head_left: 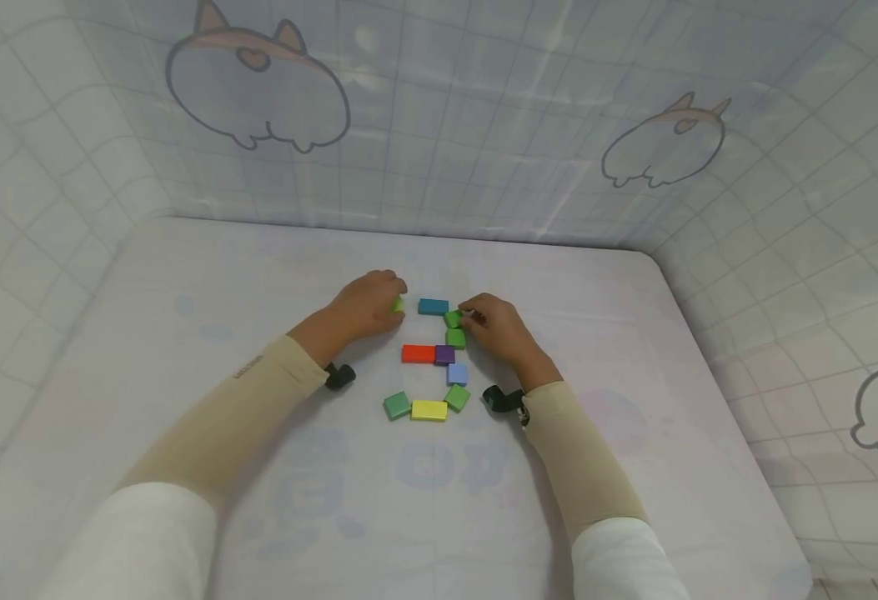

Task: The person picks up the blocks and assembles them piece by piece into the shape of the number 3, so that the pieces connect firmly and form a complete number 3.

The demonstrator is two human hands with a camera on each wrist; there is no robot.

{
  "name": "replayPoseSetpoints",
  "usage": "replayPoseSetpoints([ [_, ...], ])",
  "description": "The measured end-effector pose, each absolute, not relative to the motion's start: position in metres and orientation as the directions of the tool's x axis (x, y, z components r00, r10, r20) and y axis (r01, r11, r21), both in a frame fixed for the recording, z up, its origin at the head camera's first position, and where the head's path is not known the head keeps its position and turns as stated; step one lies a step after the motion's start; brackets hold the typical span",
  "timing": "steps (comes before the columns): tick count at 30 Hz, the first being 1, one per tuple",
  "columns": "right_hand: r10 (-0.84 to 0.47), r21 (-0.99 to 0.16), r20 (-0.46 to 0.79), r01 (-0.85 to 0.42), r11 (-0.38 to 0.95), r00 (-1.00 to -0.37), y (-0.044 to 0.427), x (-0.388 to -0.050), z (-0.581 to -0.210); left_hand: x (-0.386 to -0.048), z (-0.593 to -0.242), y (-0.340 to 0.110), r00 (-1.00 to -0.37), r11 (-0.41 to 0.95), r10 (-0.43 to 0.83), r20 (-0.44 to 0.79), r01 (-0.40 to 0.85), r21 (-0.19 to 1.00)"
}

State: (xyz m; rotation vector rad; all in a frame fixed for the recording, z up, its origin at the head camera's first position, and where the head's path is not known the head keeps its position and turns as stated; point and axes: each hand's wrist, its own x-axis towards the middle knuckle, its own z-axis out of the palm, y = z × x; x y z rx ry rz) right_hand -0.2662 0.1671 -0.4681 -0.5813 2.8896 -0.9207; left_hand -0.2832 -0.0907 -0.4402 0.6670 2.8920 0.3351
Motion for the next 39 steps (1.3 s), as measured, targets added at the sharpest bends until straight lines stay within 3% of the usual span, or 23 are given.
replayPoseSetpoints([
  [13,-0.356,-0.555,0.037,-0.315,0.77,-0.934,0.161,-0.268,-0.462,-0.28,-0.443,-0.095,-0.919,0.906,0.367,-0.144,0.318,0.28],
  [39,-0.401,-0.507,0.035,-0.362,0.782,-0.915,0.149,-0.279,-0.456,-0.284,-0.45,-0.095,-0.916,0.89,0.375,-0.142,0.313,0.331],
])
